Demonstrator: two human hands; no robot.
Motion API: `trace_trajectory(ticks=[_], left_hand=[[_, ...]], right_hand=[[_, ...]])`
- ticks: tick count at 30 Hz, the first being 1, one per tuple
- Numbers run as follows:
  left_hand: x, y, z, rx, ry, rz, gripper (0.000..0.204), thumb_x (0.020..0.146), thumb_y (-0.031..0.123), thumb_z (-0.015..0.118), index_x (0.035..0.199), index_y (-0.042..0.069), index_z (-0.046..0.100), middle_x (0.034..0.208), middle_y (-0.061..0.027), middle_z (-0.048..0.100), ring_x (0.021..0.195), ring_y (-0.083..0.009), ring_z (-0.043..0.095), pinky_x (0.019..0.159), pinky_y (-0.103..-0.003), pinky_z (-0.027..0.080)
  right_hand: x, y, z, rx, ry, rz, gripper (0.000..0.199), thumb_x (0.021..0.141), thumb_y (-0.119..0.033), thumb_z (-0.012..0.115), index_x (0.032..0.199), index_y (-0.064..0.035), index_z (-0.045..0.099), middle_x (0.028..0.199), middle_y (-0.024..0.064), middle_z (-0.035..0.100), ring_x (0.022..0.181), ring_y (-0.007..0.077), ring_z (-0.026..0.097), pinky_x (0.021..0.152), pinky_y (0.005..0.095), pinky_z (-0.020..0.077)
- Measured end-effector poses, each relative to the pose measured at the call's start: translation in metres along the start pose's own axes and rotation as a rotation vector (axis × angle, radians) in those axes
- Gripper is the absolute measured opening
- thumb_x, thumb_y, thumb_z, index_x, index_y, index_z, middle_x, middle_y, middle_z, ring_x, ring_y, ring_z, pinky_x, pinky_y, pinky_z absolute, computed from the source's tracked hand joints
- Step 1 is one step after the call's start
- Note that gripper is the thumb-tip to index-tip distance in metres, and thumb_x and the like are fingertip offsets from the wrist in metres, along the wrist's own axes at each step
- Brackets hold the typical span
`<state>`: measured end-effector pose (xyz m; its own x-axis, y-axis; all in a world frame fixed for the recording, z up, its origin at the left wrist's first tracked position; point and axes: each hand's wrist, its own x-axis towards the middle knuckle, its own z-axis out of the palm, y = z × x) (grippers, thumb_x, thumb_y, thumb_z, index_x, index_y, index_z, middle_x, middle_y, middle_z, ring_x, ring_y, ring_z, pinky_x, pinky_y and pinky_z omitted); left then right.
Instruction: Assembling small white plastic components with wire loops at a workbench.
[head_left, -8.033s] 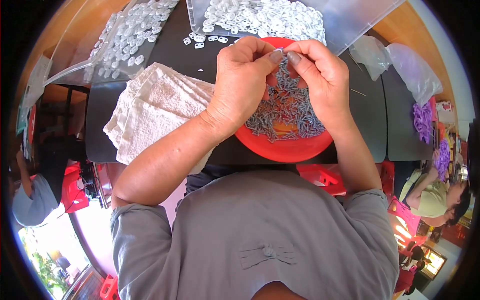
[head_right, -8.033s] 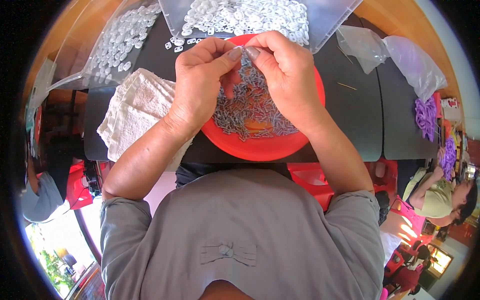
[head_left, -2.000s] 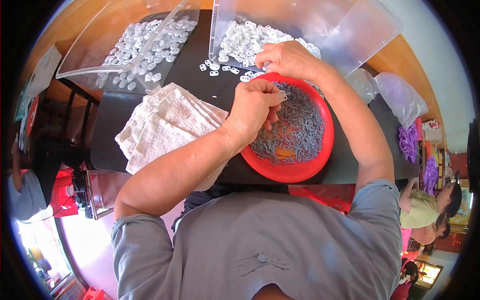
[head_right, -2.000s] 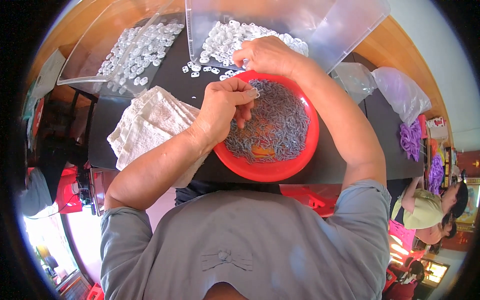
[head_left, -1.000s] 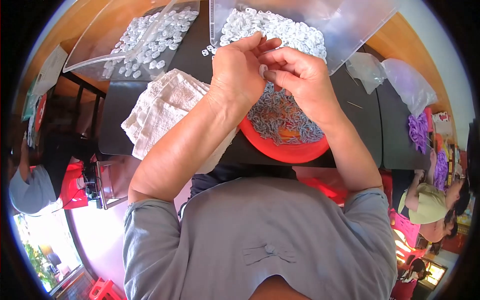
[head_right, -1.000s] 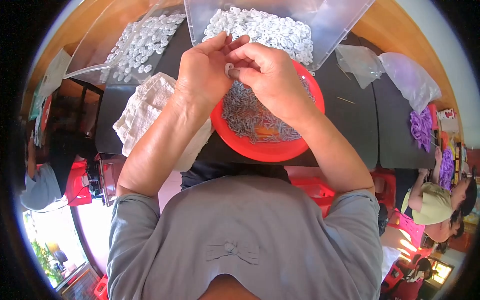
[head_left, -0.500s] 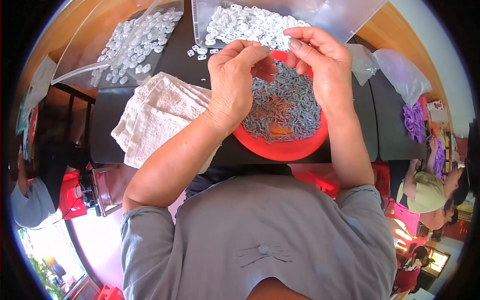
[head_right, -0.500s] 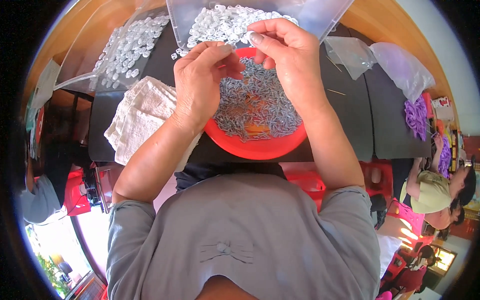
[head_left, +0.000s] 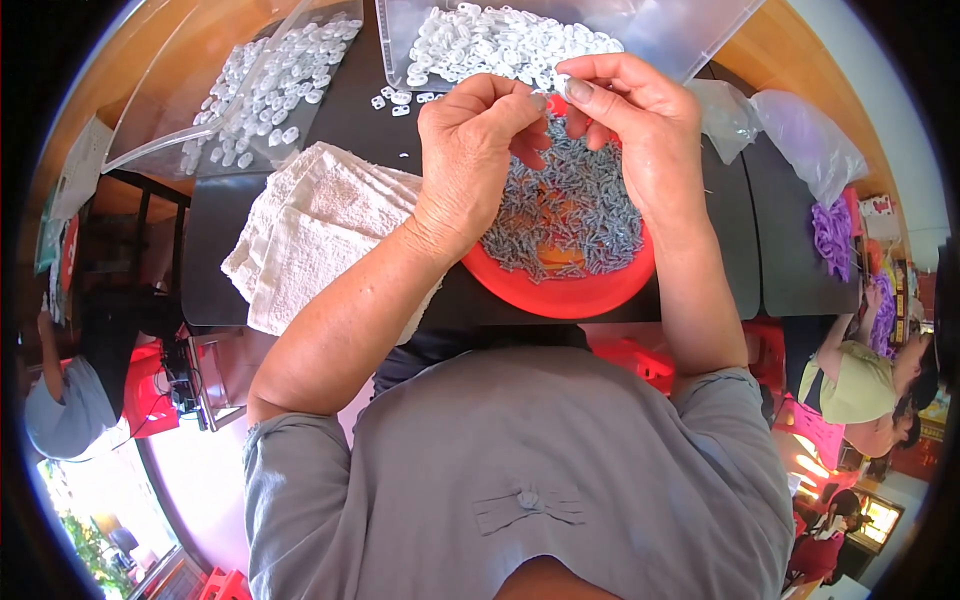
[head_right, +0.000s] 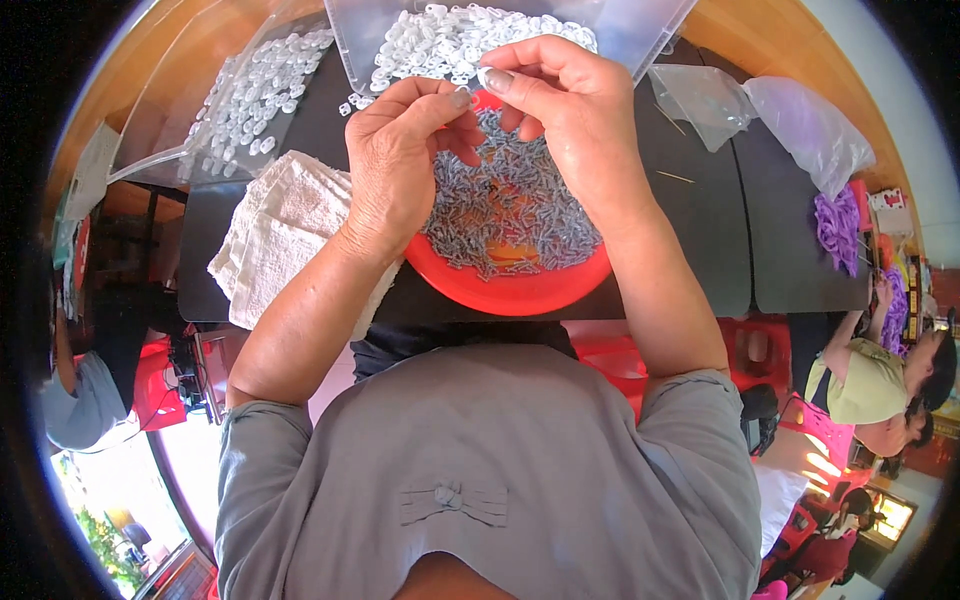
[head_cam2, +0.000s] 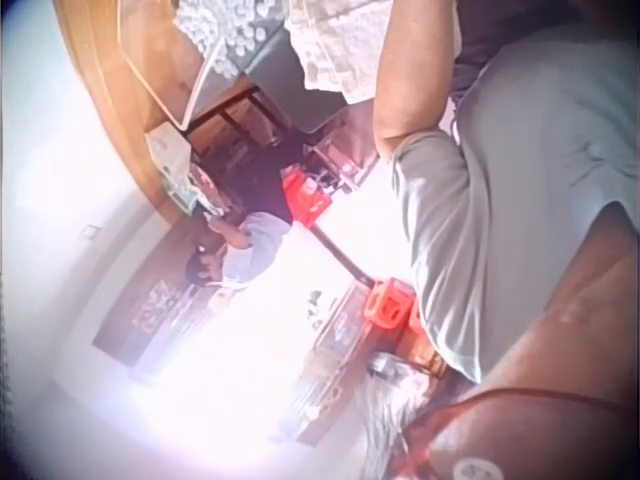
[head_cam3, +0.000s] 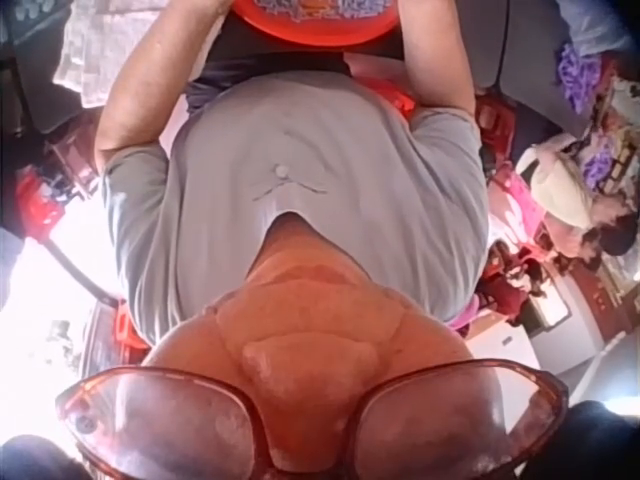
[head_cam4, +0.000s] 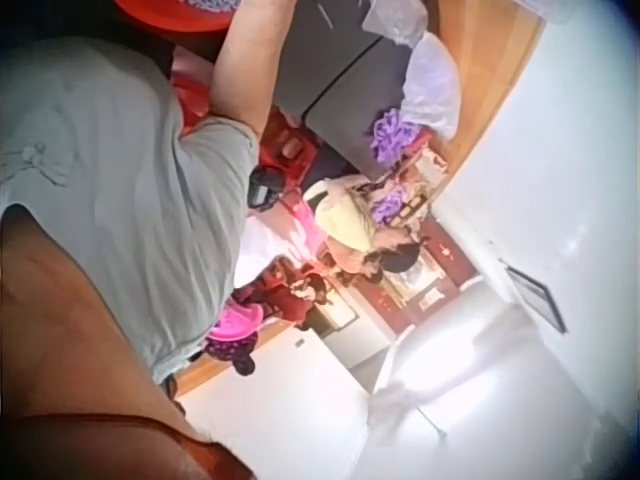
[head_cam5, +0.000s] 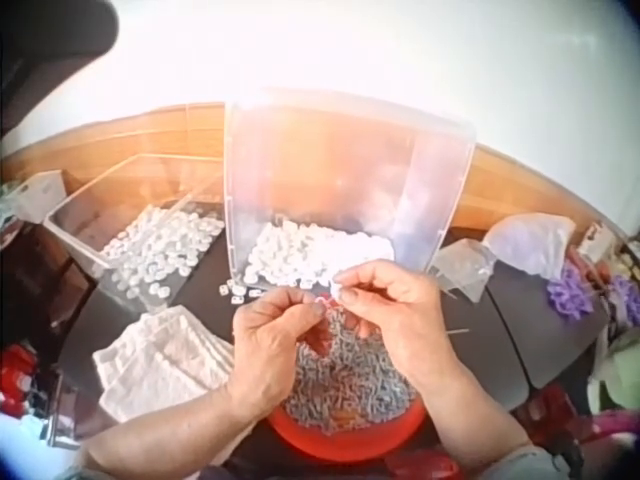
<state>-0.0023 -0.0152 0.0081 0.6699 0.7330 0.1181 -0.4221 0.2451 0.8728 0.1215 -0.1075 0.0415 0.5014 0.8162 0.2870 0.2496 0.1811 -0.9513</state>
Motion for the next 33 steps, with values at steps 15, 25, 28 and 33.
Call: trace_trajectory(ticks=[15, 25, 28, 33], left_hand=[[0.001, -0.002, 0.001, 0.002, 0.006, 0.011, 0.013, 0.085, 0.008, 0.062, 0.082, -0.005, 0.062, 0.069, -0.0079, 0.062, 0.058, -0.0123, 0.058, 0.053, -0.026, 0.049], [-0.002, 0.004, 0.006, 0.042, -0.094, 0.028, 0.014, 0.084, 0.004, 0.070, 0.093, -0.004, 0.064, 0.079, -0.0054, 0.064, 0.066, -0.0099, 0.060, 0.054, -0.023, 0.049], [-0.002, 0.004, 0.007, 0.115, -0.177, 0.097, 0.022, 0.080, 0.001, 0.075, 0.100, -0.002, 0.066, 0.081, -0.0034, 0.065, 0.070, -0.0080, 0.060, 0.055, -0.022, 0.050], [-0.003, 0.001, 0.002, 0.215, -0.245, 0.194, 0.031, 0.076, -0.001, 0.077, 0.105, 0.001, 0.067, 0.082, -0.0020, 0.065, 0.071, -0.0060, 0.059, 0.057, -0.021, 0.051]], right_hand=[[0.001, 0.008, -0.005, 0.046, -0.042, 0.028, 0.016, 0.091, -0.007, 0.061, 0.103, 0.0005, 0.069, 0.084, 0.0025, 0.066, 0.067, 0.0085, 0.059, 0.057, 0.0210, 0.0427], [0.003, 0.000, -0.020, 0.070, -0.150, 0.153, 0.020, 0.092, -0.018, 0.062, 0.095, 0.0012, 0.065, 0.076, 0.0031, 0.064, 0.063, 0.0096, 0.060, 0.053, 0.0204, 0.0420], [0.003, -0.006, -0.028, 0.103, -0.227, 0.195, 0.021, 0.092, -0.020, 0.062, 0.092, 0.0013, 0.065, 0.072, 0.0032, 0.063, 0.056, 0.0095, 0.059, 0.050, 0.0188, 0.0399], [0.001, -0.009, -0.033, 0.151, -0.336, 0.238, 0.023, 0.092, -0.021, 0.062, 0.090, 0.0019, 0.065, 0.069, 0.0043, 0.062, 0.051, 0.0100, 0.057, 0.044, 0.0176, 0.0365]])
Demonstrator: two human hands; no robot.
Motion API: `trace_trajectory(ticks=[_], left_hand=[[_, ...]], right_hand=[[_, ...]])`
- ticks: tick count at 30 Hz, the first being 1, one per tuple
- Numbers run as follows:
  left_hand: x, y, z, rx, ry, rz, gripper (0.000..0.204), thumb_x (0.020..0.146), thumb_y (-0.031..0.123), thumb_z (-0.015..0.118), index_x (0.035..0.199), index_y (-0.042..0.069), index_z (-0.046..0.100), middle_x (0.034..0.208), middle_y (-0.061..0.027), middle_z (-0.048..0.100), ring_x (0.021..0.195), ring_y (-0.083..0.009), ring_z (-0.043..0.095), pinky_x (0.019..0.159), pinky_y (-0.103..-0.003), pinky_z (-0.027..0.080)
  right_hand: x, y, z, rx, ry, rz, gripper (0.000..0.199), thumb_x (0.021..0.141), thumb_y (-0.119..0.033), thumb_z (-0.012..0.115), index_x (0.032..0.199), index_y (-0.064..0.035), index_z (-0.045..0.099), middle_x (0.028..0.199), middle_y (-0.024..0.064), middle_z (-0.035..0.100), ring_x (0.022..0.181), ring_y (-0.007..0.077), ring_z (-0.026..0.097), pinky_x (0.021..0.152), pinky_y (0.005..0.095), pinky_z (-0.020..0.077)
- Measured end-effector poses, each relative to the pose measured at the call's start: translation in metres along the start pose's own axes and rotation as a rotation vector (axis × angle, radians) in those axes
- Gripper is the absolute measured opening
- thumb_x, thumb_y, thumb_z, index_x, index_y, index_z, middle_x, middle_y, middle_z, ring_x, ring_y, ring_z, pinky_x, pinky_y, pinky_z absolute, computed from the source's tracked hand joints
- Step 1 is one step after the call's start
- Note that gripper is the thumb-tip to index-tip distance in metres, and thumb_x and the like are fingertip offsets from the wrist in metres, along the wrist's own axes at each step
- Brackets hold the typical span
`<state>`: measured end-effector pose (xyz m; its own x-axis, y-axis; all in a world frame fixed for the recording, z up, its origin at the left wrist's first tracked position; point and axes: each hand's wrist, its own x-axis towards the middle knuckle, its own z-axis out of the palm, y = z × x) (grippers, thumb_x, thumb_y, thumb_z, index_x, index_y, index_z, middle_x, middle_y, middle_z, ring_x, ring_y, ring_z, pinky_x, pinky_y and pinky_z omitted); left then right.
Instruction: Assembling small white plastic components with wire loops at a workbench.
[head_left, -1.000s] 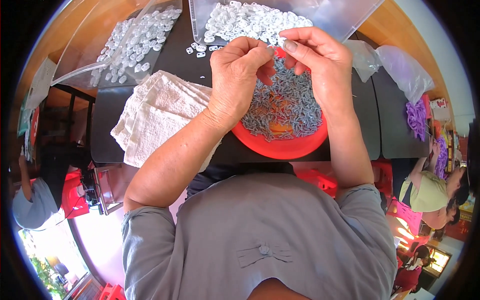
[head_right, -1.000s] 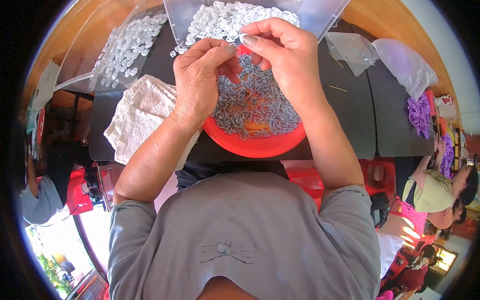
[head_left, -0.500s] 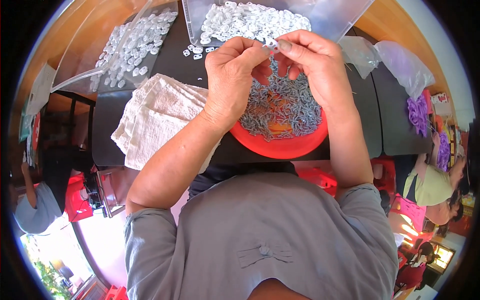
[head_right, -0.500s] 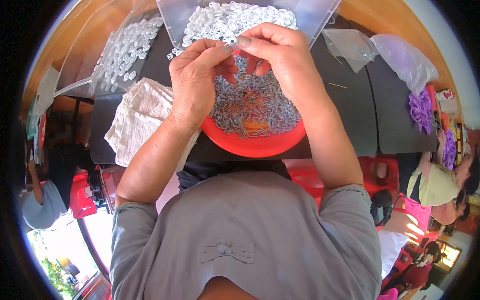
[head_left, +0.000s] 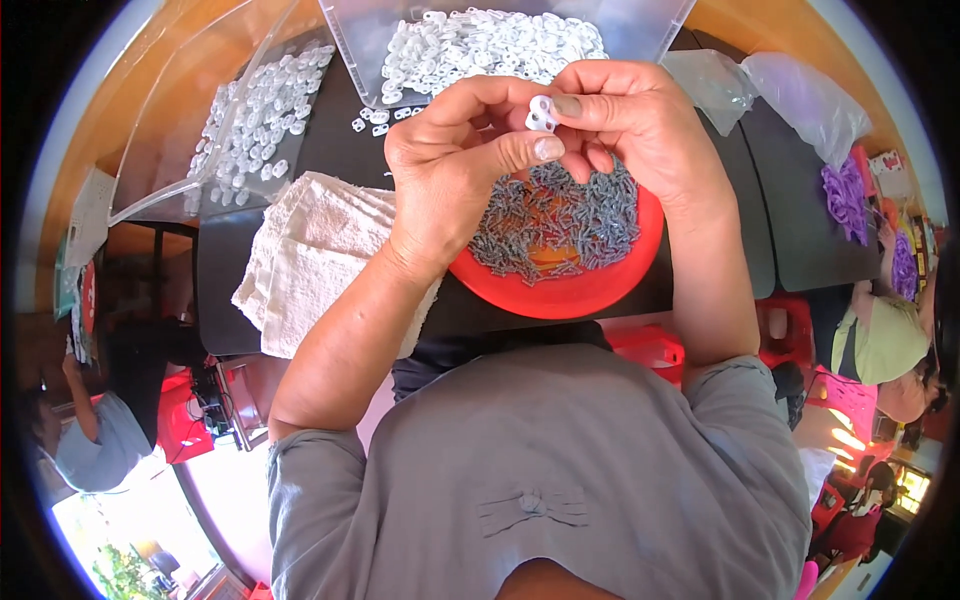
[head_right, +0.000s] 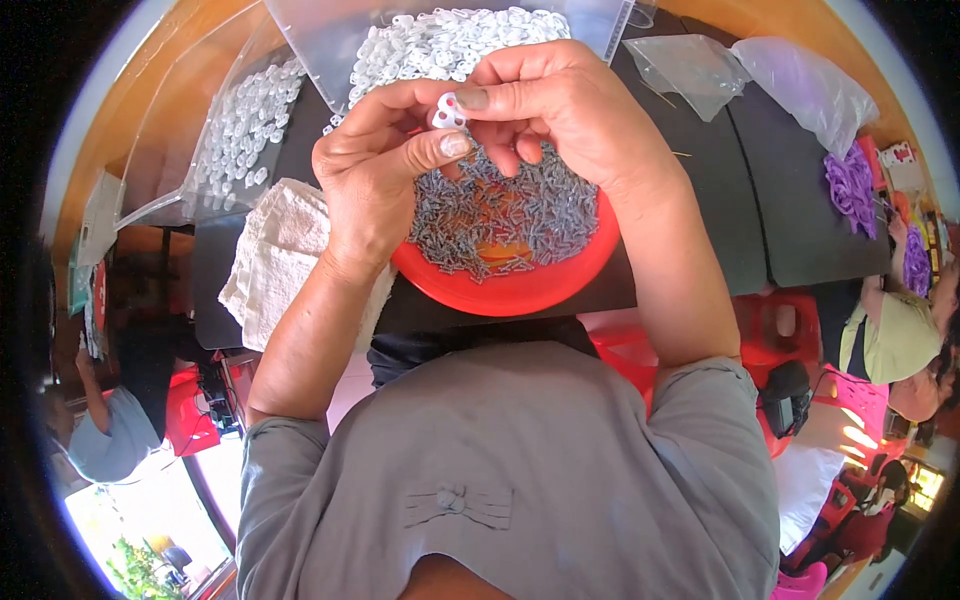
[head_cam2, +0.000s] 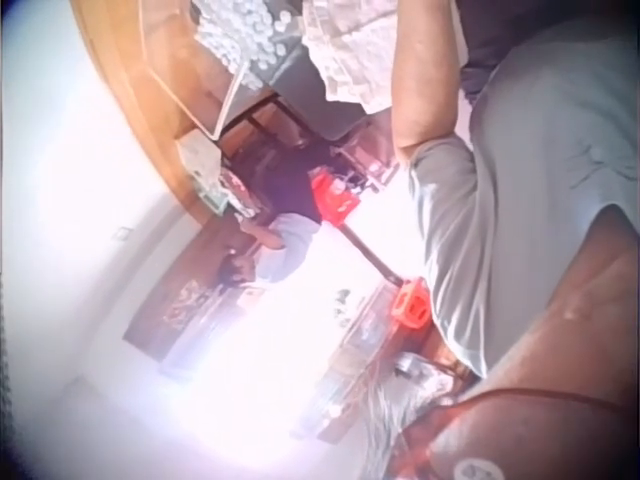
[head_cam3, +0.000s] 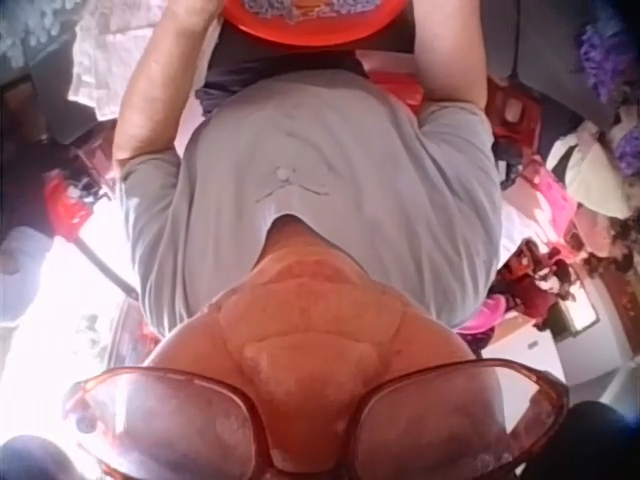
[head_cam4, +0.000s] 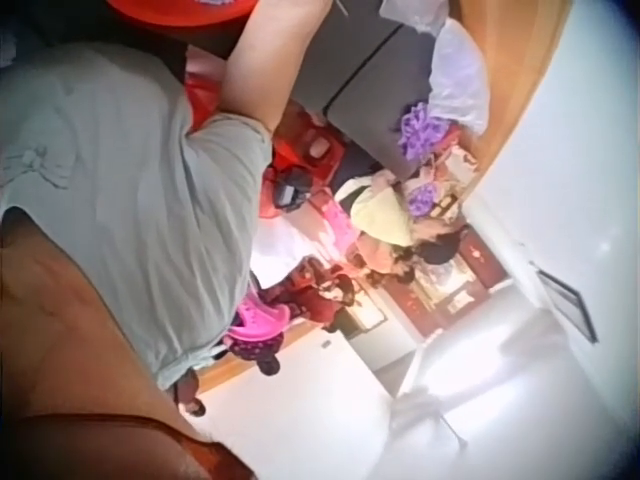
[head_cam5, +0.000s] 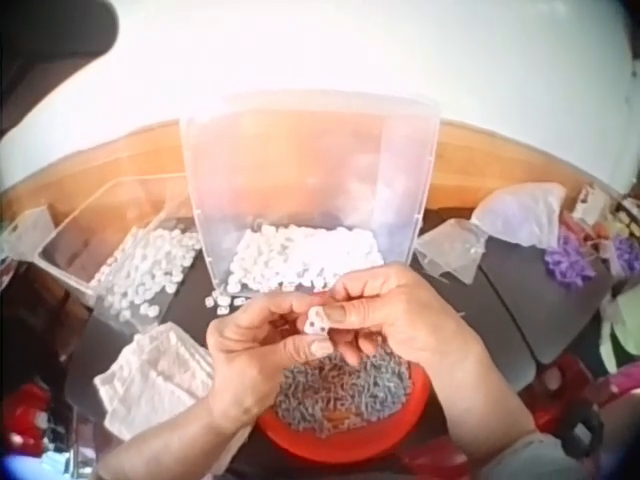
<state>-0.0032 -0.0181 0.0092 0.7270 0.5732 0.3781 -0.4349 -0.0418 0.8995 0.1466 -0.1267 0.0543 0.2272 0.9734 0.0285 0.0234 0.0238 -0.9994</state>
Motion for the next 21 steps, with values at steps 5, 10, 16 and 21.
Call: trace_trajectory(ticks=[5, 10, 16, 21], left_hand=[[-0.003, 0.005, 0.000, -0.071, 0.056, 0.000, 0.026, 0.077, -0.001, 0.076, 0.101, -0.001, 0.066, 0.083, -0.0039, 0.067, 0.067, -0.0067, 0.058, 0.057, -0.020, 0.049], [-0.005, 0.006, -0.003, -0.053, 0.033, 0.051, 0.023, 0.078, -0.001, 0.076, 0.098, -0.003, 0.065, 0.082, -0.0056, 0.067, 0.068, -0.0092, 0.061, 0.058, -0.020, 0.051], [-0.006, 0.012, -0.003, -0.255, -0.034, 0.016, 0.021, 0.078, -0.005, 0.074, 0.096, -0.005, 0.063, 0.083, -0.0101, 0.066, 0.075, -0.0158, 0.067, 0.067, -0.027, 0.057], [-0.004, 0.007, -0.008, -0.237, -0.044, 0.052, 0.019, 0.078, -0.006, 0.074, 0.093, -0.004, 0.063, 0.084, -0.0097, 0.067, 0.075, -0.0154, 0.066, 0.069, -0.028, 0.057]], right_hand=[[0.001, 0.000, 0.012, 0.204, 0.019, 0.119, 0.023, 0.087, -0.022, 0.068, 0.083, 0.0002, 0.066, 0.063, 0.0041, 0.060, 0.047, 0.0116, 0.056, 0.041, 0.0198, 0.0336], [-0.001, 0.004, 0.016, 0.225, -0.016, 0.064, 0.023, 0.090, -0.020, 0.066, 0.086, 0.0027, 0.064, 0.062, 0.0042, 0.058, 0.046, 0.0108, 0.054, 0.039, 0.0182, 0.0340], [-0.001, 0.007, 0.018, 0.313, -0.053, 0.076, 0.023, 0.089, -0.019, 0.067, 0.084, 0.0027, 0.063, 0.061, 0.0036, 0.056, 0.046, 0.0113, 0.053, 0.040, 0.0188, 0.0336], [0.001, 0.010, 0.021, 0.362, -0.079, 0.068, 0.023, 0.089, -0.019, 0.067, 0.083, 0.0026, 0.063, 0.061, 0.0037, 0.055, 0.047, 0.0115, 0.052, 0.040, 0.0196, 0.0324]])
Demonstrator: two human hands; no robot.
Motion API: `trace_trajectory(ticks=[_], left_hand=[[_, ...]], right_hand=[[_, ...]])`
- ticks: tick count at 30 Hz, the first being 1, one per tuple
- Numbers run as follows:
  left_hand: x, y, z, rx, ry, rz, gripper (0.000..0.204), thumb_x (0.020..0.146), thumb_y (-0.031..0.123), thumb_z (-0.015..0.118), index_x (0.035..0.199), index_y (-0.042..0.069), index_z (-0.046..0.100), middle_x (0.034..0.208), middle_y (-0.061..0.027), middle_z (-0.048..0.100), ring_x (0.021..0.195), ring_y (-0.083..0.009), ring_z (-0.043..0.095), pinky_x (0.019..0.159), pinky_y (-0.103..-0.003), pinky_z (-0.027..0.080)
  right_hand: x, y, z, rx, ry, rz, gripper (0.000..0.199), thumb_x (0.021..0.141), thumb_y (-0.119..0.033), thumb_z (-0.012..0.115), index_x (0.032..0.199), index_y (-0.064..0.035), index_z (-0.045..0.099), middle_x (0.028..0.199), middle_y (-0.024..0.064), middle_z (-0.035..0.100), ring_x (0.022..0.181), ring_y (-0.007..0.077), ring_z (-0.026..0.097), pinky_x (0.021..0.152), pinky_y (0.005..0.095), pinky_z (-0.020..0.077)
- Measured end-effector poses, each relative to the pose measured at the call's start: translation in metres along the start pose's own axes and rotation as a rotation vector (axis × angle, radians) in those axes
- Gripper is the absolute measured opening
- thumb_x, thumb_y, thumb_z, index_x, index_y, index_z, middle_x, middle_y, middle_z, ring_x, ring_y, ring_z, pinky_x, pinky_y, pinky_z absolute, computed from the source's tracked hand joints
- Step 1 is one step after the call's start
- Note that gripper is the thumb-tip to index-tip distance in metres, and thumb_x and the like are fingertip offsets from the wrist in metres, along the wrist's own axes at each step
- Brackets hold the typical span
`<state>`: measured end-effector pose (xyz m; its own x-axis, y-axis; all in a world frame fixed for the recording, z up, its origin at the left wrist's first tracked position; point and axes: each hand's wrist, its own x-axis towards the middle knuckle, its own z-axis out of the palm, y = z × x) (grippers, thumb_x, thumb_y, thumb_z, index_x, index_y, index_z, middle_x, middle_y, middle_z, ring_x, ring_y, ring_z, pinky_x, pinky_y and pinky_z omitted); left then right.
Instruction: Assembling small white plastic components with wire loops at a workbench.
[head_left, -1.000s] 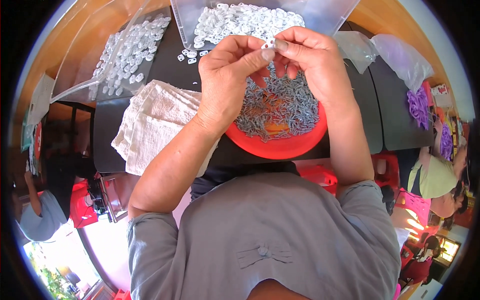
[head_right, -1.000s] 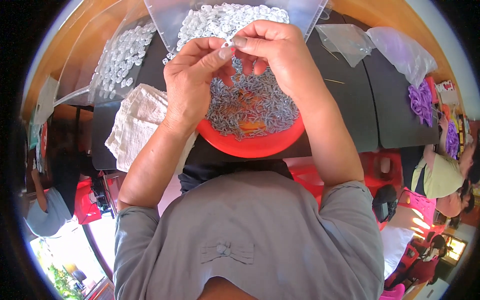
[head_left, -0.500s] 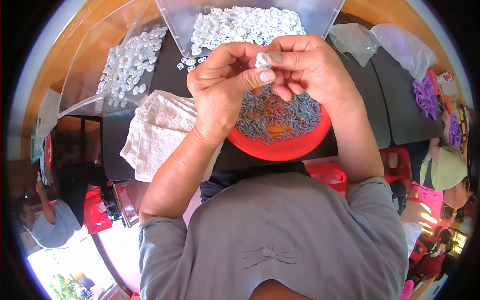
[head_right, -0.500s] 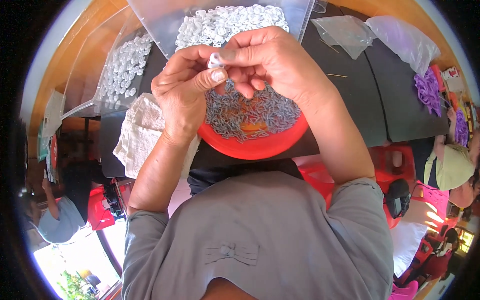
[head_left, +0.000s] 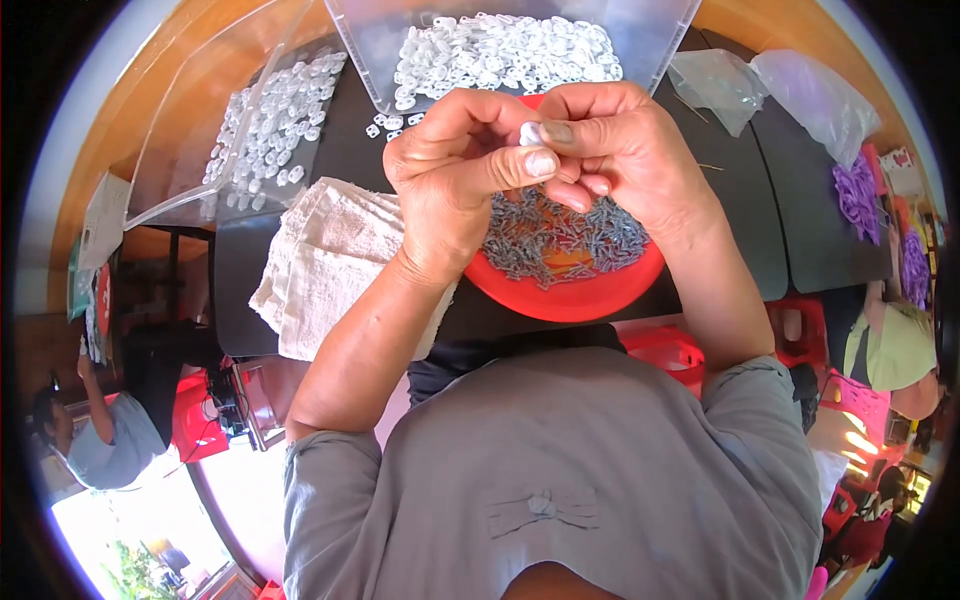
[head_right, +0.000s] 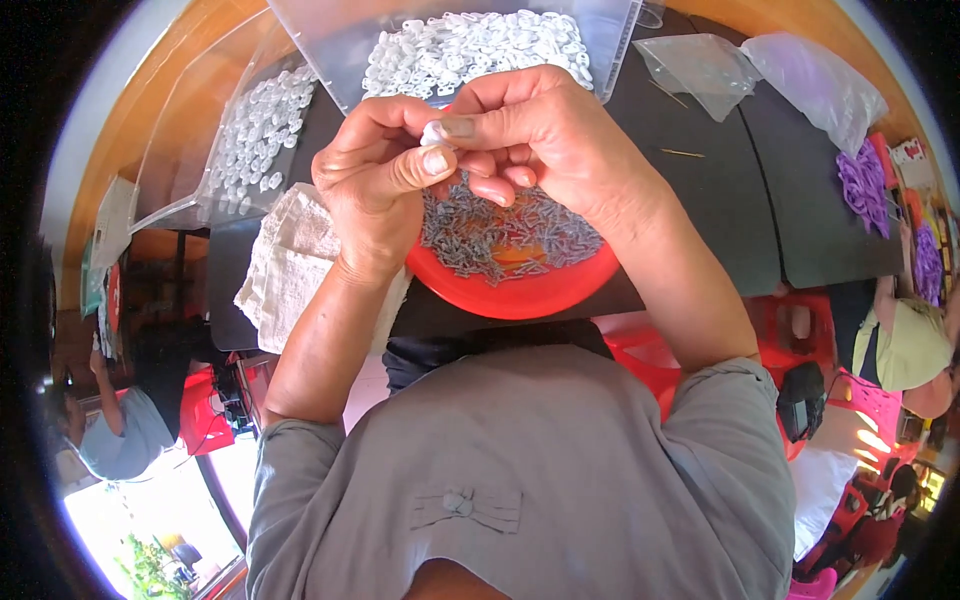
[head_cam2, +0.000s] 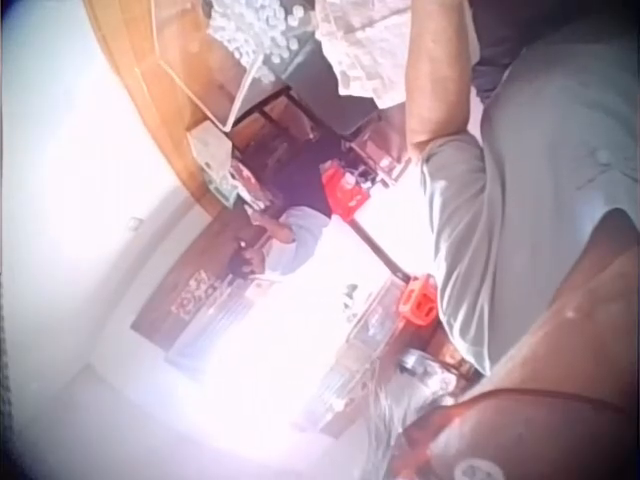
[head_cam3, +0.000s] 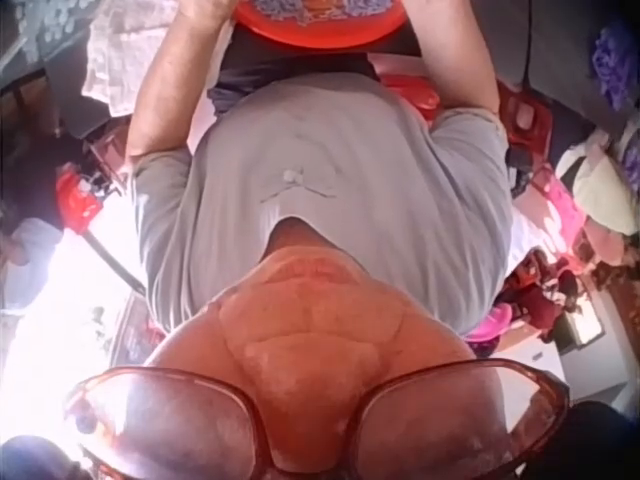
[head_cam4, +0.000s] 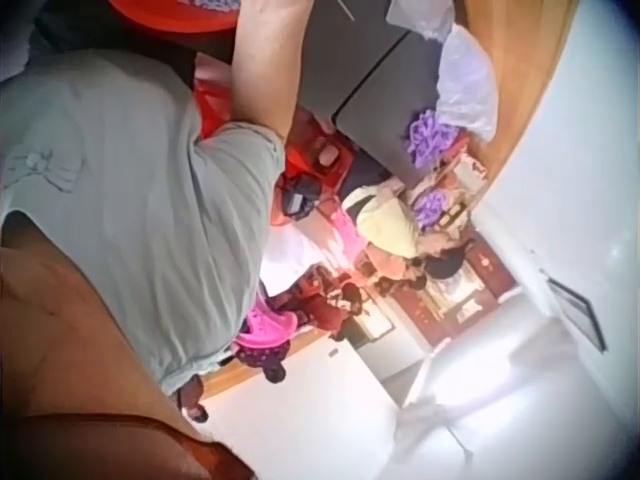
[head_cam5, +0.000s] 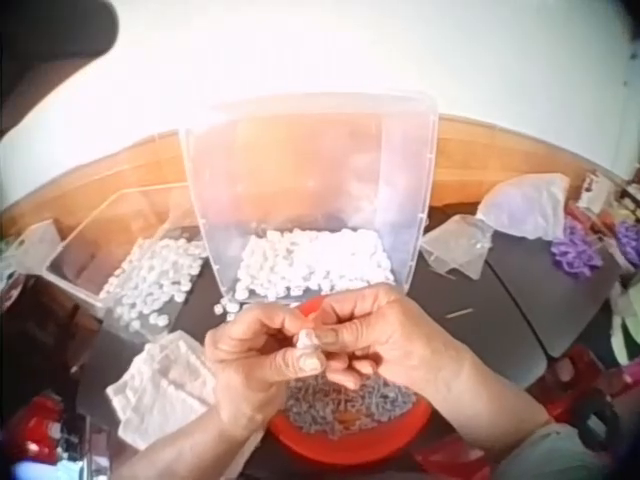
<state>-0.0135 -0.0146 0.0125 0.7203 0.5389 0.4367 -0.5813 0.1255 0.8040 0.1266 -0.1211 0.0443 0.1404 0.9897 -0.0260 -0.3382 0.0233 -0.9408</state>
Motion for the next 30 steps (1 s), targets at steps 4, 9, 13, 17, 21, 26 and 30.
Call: trace_trajectory(ticks=[4, 9, 13, 17, 21, 26, 30], left_hand=[[-0.001, 0.000, -0.001, 0.030, 0.014, -0.007, 0.018, 0.078, -0.004, 0.075, 0.091, -0.003, 0.064, 0.082, -0.0072, 0.066, 0.072, -0.0129, 0.064, 0.067, -0.027, 0.056], [0.001, 0.001, 0.002, 0.074, 0.115, -0.010, 0.017, 0.078, -0.003, 0.076, 0.090, -0.002, 0.064, 0.080, -0.0064, 0.066, 0.069, -0.0114, 0.062, 0.059, -0.023, 0.052], [0.005, 0.047, -0.010, 0.319, 0.428, 0.180, 0.011, 0.079, -0.006, 0.066, 0.091, -0.006, 0.065, 0.077, -0.0105, 0.066, 0.057, -0.0144, 0.061, 0.047, -0.024, 0.047], [0.032, 0.110, -0.068, 0.805, 0.672, 0.468, 0.017, 0.075, -0.005, 0.070, 0.091, -0.006, 0.068, 0.079, -0.0093, 0.066, 0.059, -0.0133, 0.061, 0.048, -0.023, 0.047], [0.048, 0.122, -0.105, 1.103, 0.708, 0.460, 0.018, 0.073, -0.002, 0.075, 0.091, -0.003, 0.069, 0.081, -0.0076, 0.067, 0.066, -0.0118, 0.061, 0.059, -0.021, 0.049], [0.030, 0.089, -0.082, 0.922, 0.673, 0.749, 0.017, 0.075, -0.002, 0.073, 0.091, -0.004, 0.068, 0.081, -0.0081, 0.068, 0.067, -0.0112, 0.062, 0.055, -0.022, 0.049], [0.015, 0.061, -0.054, 0.629, 0.590, 0.217, 0.012, 0.077, -0.004, 0.070, 0.088, -0.006, 0.068, 0.079, -0.0092, 0.067, 0.062, -0.0130, 0.062, 0.050, -0.022, 0.045]], right_hand=[[0.000, 0.002, 0.000, 0.011, -0.010, -0.028, 0.022, 0.089, -0.019, 0.068, 0.084, 0.0021, 0.064, 0.060, 0.0036, 0.056, 0.047, 0.0113, 0.053, 0.040, 0.0188, 0.0325], [0.003, 0.002, 0.001, -0.069, 0.013, -0.043, 0.025, 0.092, -0.022, 0.064, 0.085, 0.0012, 0.064, 0.061, 0.0032, 0.055, 0.049, 0.0113, 0.053, 0.043, 0.0190, 0.0328], [0.003, -0.006, -0.003, -0.442, 0.273, -0.032, 0.026, 0.091, -0.027, 0.065, 0.084, -0.0022, 0.067, 0.065, 0.0005, 0.057, 0.052, 0.0091, 0.053, 0.048, 0.0225, 0.0363], [0.006, -0.003, -0.013, -0.993, 0.185, -0.182, 0.019, 0.088, -0.021, 0.066, 0.084, -0.0018, 0.066, 0.066, 0.0002, 0.058, 0.061, 0.0083, 0.050, 0.053, 0.0243, 0.0394], [0.048, 0.009, -0.007, -1.300, 0.118, -0.256, 0.014, 0.084, -0.017, 0.064, 0.089, -0.0043, 0.067, 0.071, 0.0079, 0.062, 0.066, 0.0181, 0.059, 0.064, 0.0339, 0.0461], [0.103, 0.029, -0.002, -1.591, 0.114, -0.481, 0.009, 0.075, -0.012, 0.060, 0.077, -0.0065, 0.066, 0.077, 0.0129, 0.067, 0.079, 0.0332, 0.065, 0.068, 0.0438, 0.0491], [0.137, 0.051, 0.002, -1.718, 0.009, -0.481, 0.010, 0.070, -0.009, 0.060, 0.075, -0.0050, 0.067, 0.078, 0.0133, 0.068, 0.080, 0.0345, 0.066, 0.063, 0.0465, 0.0506]])
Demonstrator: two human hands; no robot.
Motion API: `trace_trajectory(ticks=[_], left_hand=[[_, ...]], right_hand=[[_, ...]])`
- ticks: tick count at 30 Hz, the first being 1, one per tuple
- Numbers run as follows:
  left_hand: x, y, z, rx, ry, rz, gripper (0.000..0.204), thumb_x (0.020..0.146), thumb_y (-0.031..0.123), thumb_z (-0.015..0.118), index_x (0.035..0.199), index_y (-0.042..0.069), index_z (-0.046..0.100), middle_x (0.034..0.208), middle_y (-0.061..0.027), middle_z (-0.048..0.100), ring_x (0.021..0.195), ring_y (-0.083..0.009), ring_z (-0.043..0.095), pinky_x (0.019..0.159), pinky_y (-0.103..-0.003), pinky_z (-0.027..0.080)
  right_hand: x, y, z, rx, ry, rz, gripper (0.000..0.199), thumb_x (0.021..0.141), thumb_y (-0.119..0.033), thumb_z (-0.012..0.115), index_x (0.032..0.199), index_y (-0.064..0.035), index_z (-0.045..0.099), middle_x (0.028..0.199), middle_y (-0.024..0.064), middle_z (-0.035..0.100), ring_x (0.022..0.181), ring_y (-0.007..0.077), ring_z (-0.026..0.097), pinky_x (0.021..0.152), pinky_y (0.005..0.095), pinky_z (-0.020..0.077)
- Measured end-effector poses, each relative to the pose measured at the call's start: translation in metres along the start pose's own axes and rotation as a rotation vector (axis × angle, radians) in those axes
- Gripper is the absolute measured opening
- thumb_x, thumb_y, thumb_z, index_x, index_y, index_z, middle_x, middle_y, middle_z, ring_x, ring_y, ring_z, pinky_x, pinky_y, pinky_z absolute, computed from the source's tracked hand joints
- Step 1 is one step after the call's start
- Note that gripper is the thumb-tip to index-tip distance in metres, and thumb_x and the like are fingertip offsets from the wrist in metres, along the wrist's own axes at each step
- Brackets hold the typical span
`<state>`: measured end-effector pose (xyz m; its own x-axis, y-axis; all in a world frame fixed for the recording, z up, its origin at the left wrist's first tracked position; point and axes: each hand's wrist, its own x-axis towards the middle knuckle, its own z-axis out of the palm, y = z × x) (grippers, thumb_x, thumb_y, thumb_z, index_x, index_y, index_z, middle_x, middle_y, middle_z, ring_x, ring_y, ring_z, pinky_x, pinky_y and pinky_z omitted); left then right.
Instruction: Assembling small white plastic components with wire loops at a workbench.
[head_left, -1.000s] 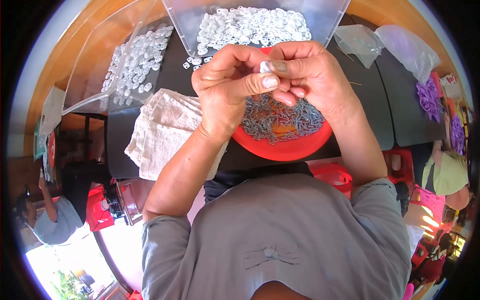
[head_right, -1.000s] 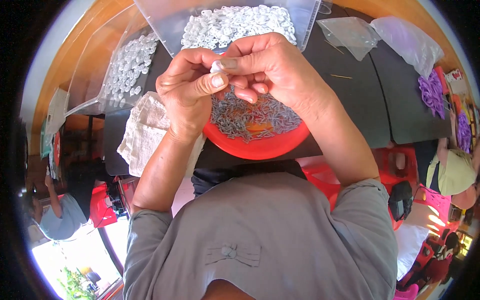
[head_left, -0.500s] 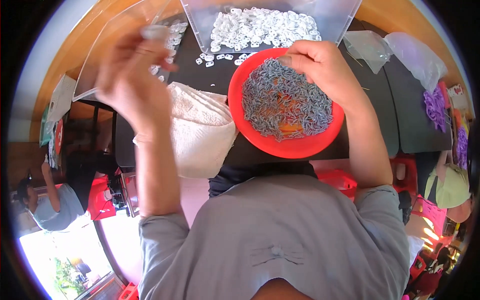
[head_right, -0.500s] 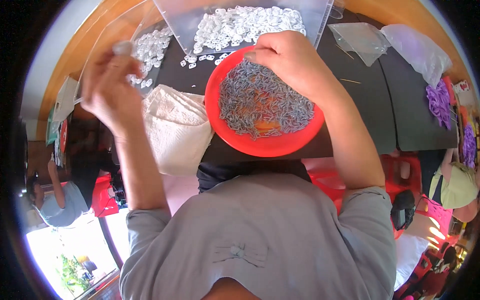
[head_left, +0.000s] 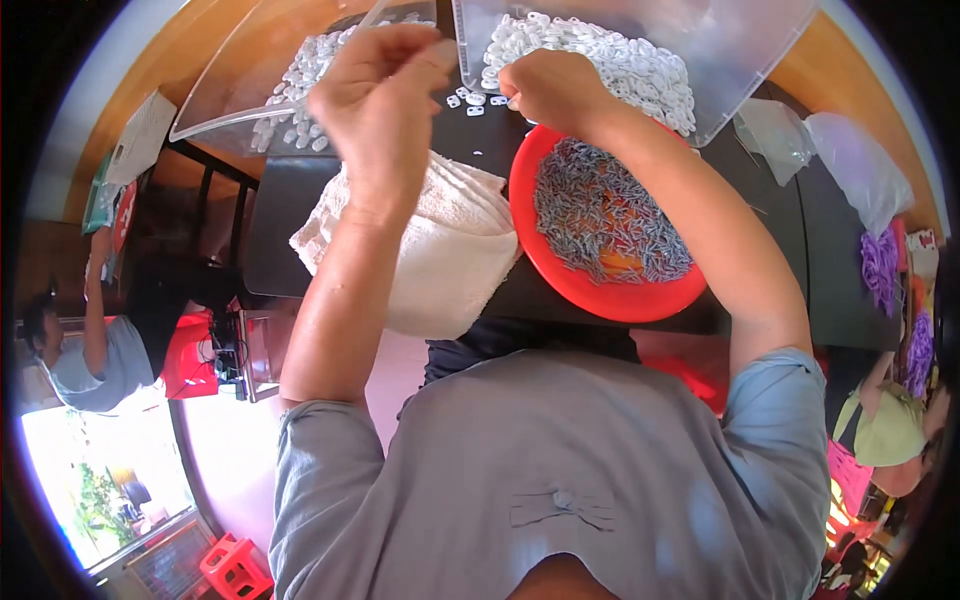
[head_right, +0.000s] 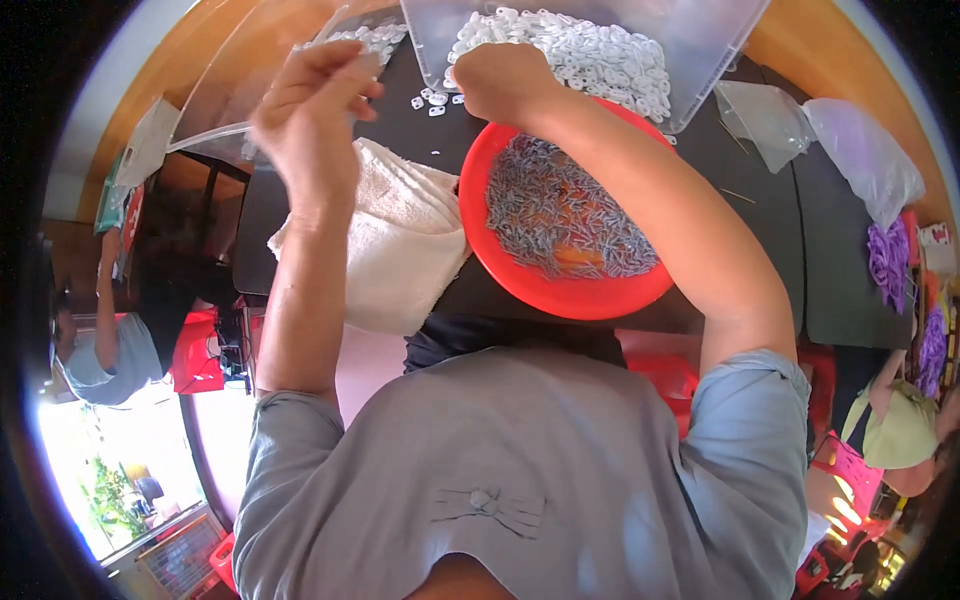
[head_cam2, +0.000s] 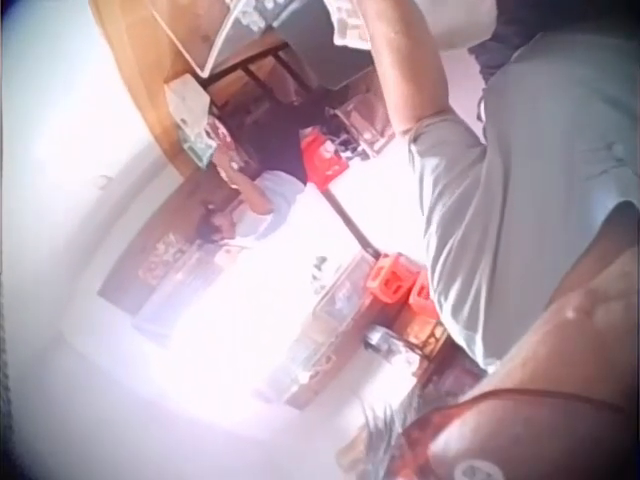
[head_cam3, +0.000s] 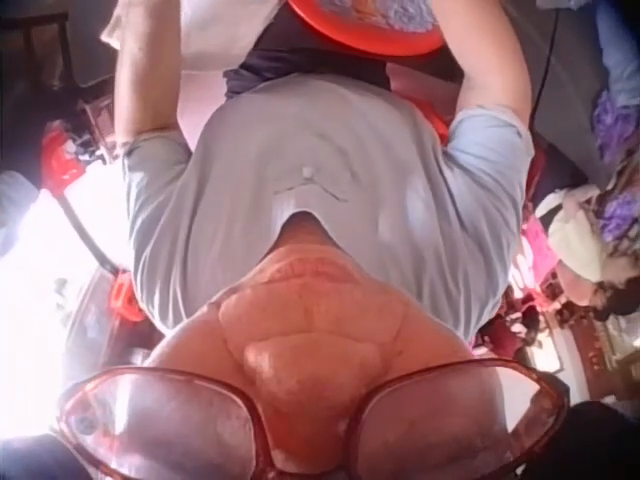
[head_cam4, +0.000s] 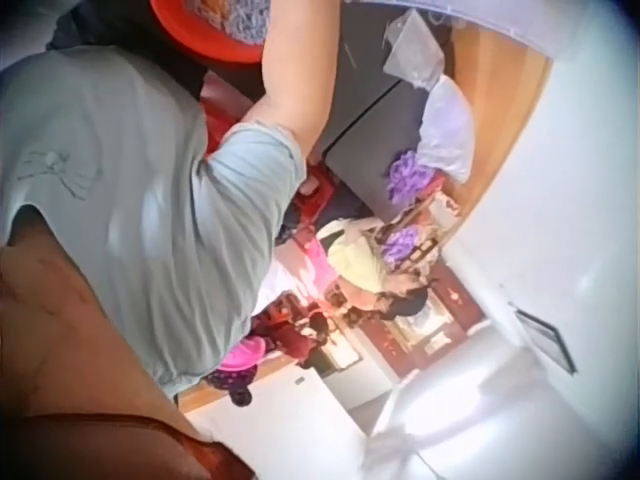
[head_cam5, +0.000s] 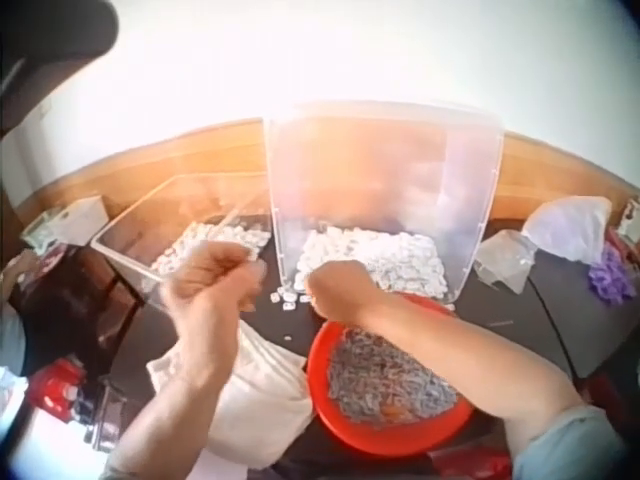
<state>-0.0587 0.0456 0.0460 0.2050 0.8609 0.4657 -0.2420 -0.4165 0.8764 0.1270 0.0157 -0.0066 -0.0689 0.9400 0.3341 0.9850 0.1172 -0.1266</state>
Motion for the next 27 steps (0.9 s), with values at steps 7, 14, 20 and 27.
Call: trace_trajectory(ticks=[7, 14, 20, 27], left_hand=[[-0.005, -0.049, -0.006, -0.053, -0.202, -0.550, 0.012, 0.077, 0.004, 0.069, 0.086, -0.005, 0.068, 0.073, -0.0085, 0.065, 0.056, -0.0133, 0.059, 0.048, -0.024, 0.045], [-0.005, -0.054, -0.006, -0.043, -0.253, -0.647, 0.016, 0.080, 0.007, 0.066, 0.091, -0.004, 0.067, 0.074, -0.0093, 0.064, 0.059, -0.0160, 0.060, 0.050, -0.025, 0.045], [-0.003, -0.055, -0.012, -0.090, -0.203, -0.672, 0.015, 0.081, 0.006, 0.065, 0.092, -0.004, 0.066, 0.075, -0.0091, 0.064, 0.060, -0.0163, 0.060, 0.051, -0.026, 0.044], [-0.004, -0.056, -0.012, -0.132, -0.228, -0.684, 0.016, 0.081, 0.007, 0.064, 0.092, -0.004, 0.066, 0.076, -0.0086, 0.063, 0.060, -0.0162, 0.060, 0.052, -0.026, 0.044]], right_hand=[[0.010, -0.004, -0.003, -0.138, -0.169, 0.011, 0.011, 0.066, -0.008, 0.063, 0.072, -0.0001, 0.068, 0.076, 0.0192, 0.067, 0.077, 0.0365, 0.067, 0.063, 0.0465, 0.0524], [0.009, 0.000, -0.002, -0.038, -0.225, 0.077, 0.008, 0.072, -0.008, 0.067, 0.080, -0.0067, 0.065, 0.075, 0.0129, 0.067, 0.076, 0.0324, 0.066, 0.067, 0.0424, 0.0507], [0.007, 0.002, -0.003, -0.029, -0.186, 0.036, 0.012, 0.071, -0.008, 0.062, 0.081, -0.0079, 0.069, 0.082, 0.0148, 0.068, 0.082, 0.0341, 0.066, 0.068, 0.0447, 0.0519], [0.011, 0.000, -0.003, -0.109, -0.221, -0.014, 0.014, 0.070, -0.007, 0.060, 0.080, -0.0052, 0.070, 0.078, 0.0165, 0.068, 0.075, 0.0359, 0.066, 0.064, 0.0437, 0.0524]])
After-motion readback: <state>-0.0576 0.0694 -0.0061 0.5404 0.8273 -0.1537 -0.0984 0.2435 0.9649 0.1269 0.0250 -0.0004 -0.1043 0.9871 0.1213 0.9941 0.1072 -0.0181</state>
